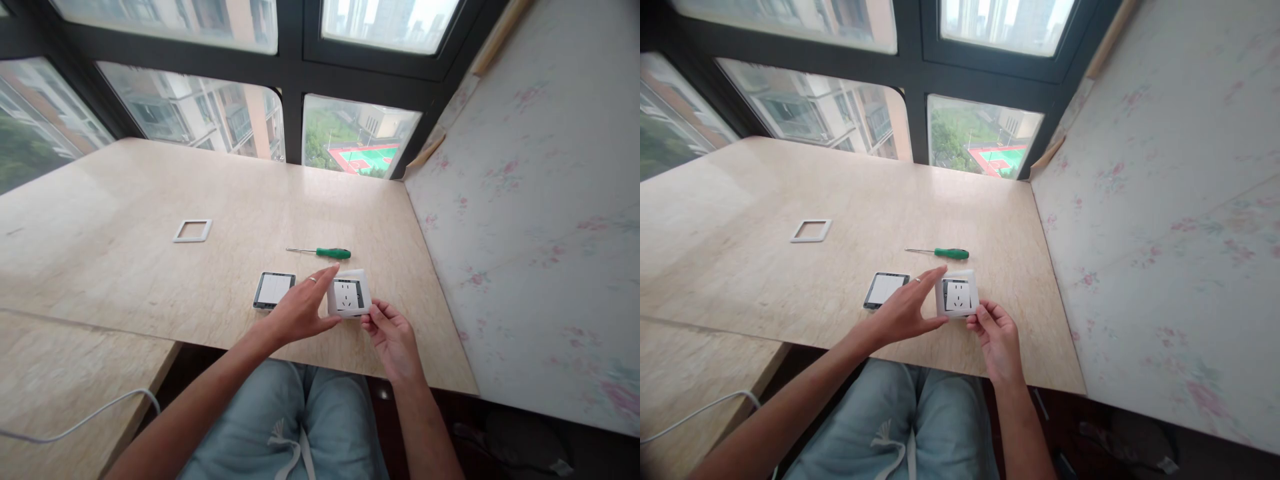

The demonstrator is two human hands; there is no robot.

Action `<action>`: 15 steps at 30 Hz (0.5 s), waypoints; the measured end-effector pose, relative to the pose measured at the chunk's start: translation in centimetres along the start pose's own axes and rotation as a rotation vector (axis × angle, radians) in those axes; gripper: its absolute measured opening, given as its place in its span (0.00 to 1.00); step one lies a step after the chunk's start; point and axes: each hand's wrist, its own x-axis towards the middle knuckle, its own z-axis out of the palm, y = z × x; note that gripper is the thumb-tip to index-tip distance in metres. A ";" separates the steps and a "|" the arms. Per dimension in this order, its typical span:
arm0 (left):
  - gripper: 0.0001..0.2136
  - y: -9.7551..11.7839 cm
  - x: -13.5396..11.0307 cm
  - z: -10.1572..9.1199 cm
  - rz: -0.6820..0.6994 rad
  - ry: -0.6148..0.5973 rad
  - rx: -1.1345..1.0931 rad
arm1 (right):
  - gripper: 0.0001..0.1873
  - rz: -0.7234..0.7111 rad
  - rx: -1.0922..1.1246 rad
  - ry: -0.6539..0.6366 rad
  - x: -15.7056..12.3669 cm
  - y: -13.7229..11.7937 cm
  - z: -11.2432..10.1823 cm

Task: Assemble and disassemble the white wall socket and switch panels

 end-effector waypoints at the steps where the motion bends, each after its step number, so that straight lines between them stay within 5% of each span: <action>1: 0.44 -0.1 0.2 0.1 -0.006 -0.010 0.000 | 0.20 -0.040 -0.066 -0.009 0.1 0.0 -0.4; 5: 0.43 -0.6 1.1 0.1 -0.012 -0.103 -0.022 | 0.25 -0.294 -0.450 -0.058 1.4 0.2 -2.5; 8: 0.44 -1.2 1.5 0.2 -0.030 -0.179 -0.047 | 0.32 -0.423 -0.652 -0.228 2.8 0.3 -4.1; 15: 0.44 -2.1 2.0 0.2 -0.082 -0.263 -0.084 | 0.44 -0.380 -0.830 -0.445 4.9 0.8 -5.1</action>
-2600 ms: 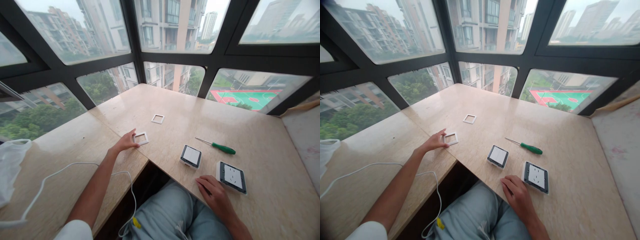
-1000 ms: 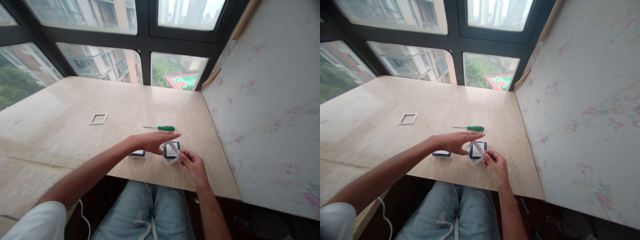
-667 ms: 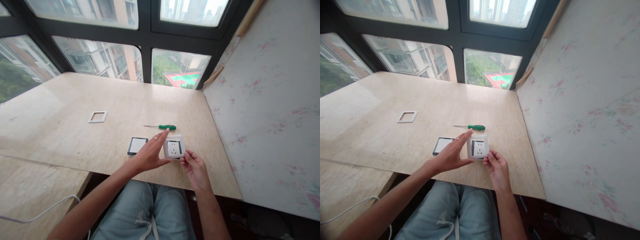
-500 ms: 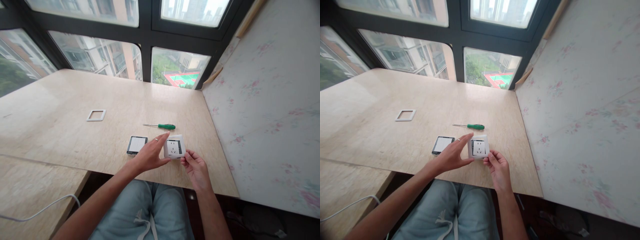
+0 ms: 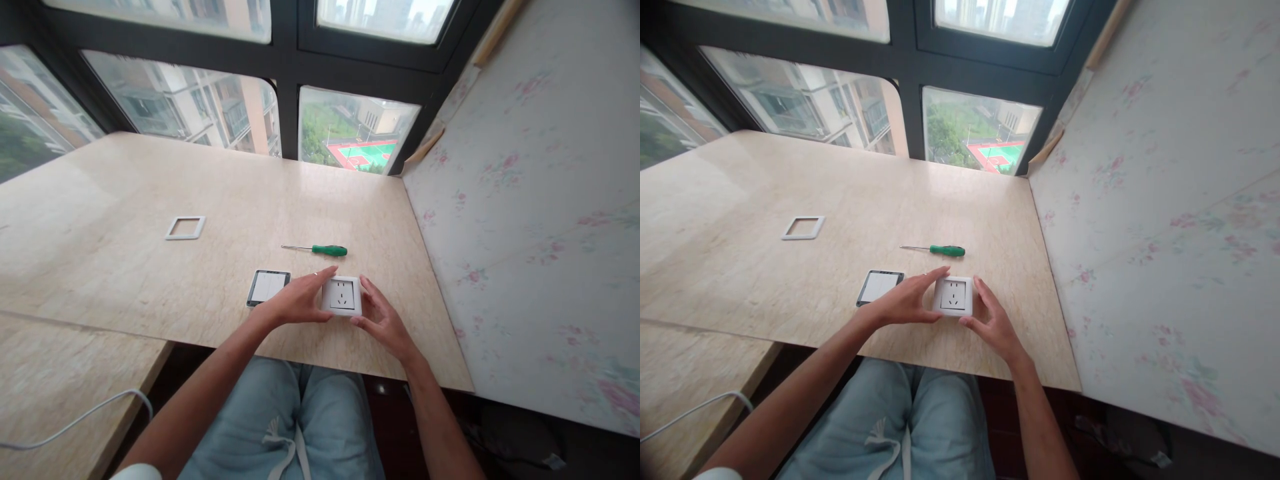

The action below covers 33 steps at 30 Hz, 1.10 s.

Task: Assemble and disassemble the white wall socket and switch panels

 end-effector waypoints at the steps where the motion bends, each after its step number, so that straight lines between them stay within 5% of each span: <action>1: 0.44 0.0 0.1 0.0 0.001 -0.006 -0.005 | 0.45 0.000 -0.006 -0.017 0.2 0.1 0.0; 22: 0.39 0.1 -0.1 0.3 -0.038 0.004 -0.012 | 0.40 -0.083 -0.170 -0.155 1.8 -1.1 -1.6; 33: 0.36 0.5 0.1 0.5 0.012 -0.001 0.065 | 0.37 -0.023 -0.043 -0.162 1.5 -0.6 -1.3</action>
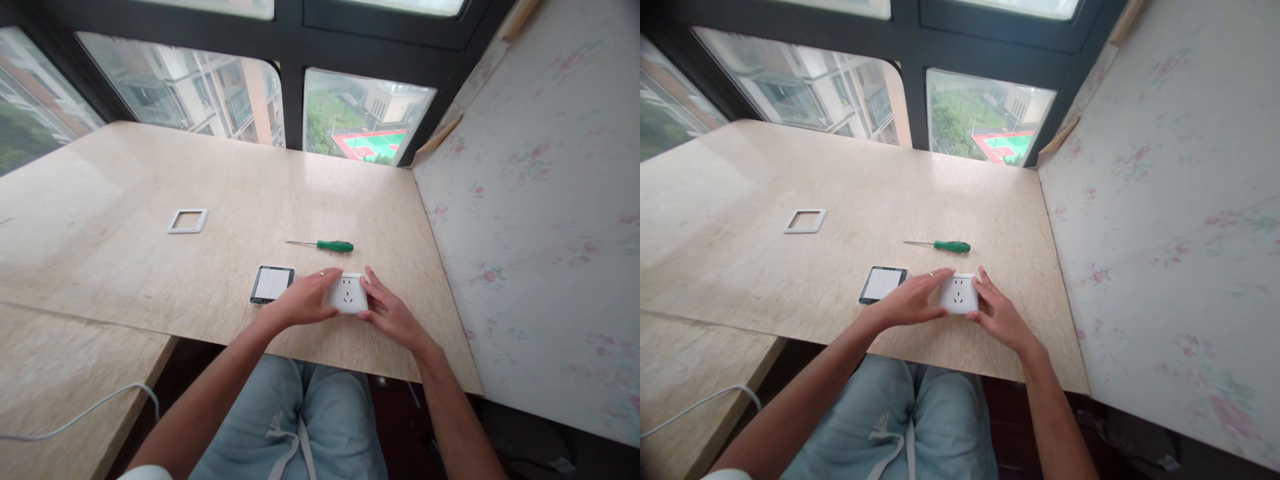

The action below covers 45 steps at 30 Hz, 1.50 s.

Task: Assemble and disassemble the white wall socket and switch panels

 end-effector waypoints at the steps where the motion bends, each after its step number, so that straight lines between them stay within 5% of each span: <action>1: 0.36 0.0 0.0 0.0 0.007 -0.002 0.002 | 0.37 0.002 -0.007 0.001 0.0 -0.1 0.0; 21: 0.41 -0.2 -1.1 2.2 -0.027 0.041 -0.130 | 0.39 -0.058 -0.339 -0.059 0.4 -1.5 -0.5; 29: 0.47 0.0 -1.7 5.2 -0.157 0.253 -0.284 | 0.38 -0.143 -0.300 -0.041 -0.4 1.0 0.3; 38: 0.46 0.8 -0.3 6.7 -0.107 0.418 -0.337 | 0.36 0.043 -0.161 0.352 -4.7 1.2 2.9; 45: 0.45 3.5 5.6 9.7 0.040 0.359 -0.369 | 0.33 0.176 -0.130 0.811 -9.9 2.6 3.4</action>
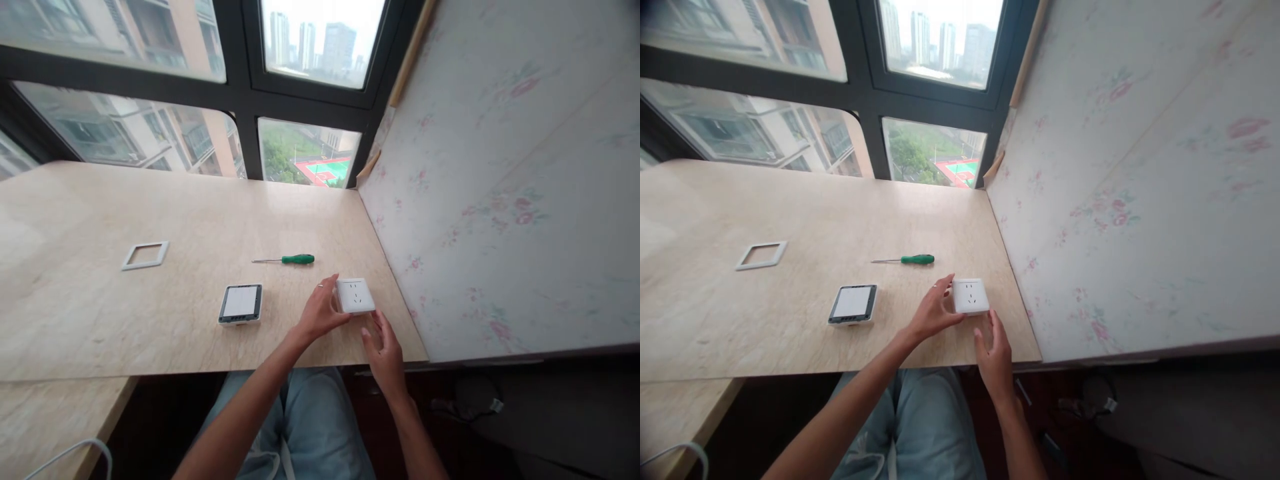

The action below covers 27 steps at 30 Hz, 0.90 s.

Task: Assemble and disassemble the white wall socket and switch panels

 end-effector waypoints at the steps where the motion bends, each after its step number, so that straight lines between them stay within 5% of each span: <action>1: 0.45 0.2 0.9 0.9 0.004 -0.014 0.006 | 0.32 0.015 0.005 0.046 -0.3 0.3 -0.4; 7: 0.43 1.9 4.3 5.3 0.004 -0.128 0.057 | 0.27 0.102 0.040 0.114 -1.1 1.2 -2.2; 12: 0.43 2.7 5.4 7.3 0.001 -0.119 0.132 | 0.20 -0.007 -0.058 0.108 -0.6 1.3 -2.3; 19: 0.41 3.4 6.7 8.9 0.046 -0.130 0.234 | 0.13 -0.258 -0.220 0.145 -0.6 0.9 -1.7; 27: 0.41 2.7 6.5 8.9 0.083 -0.149 0.222 | 0.14 -0.362 -0.324 0.191 -1.0 0.5 -0.8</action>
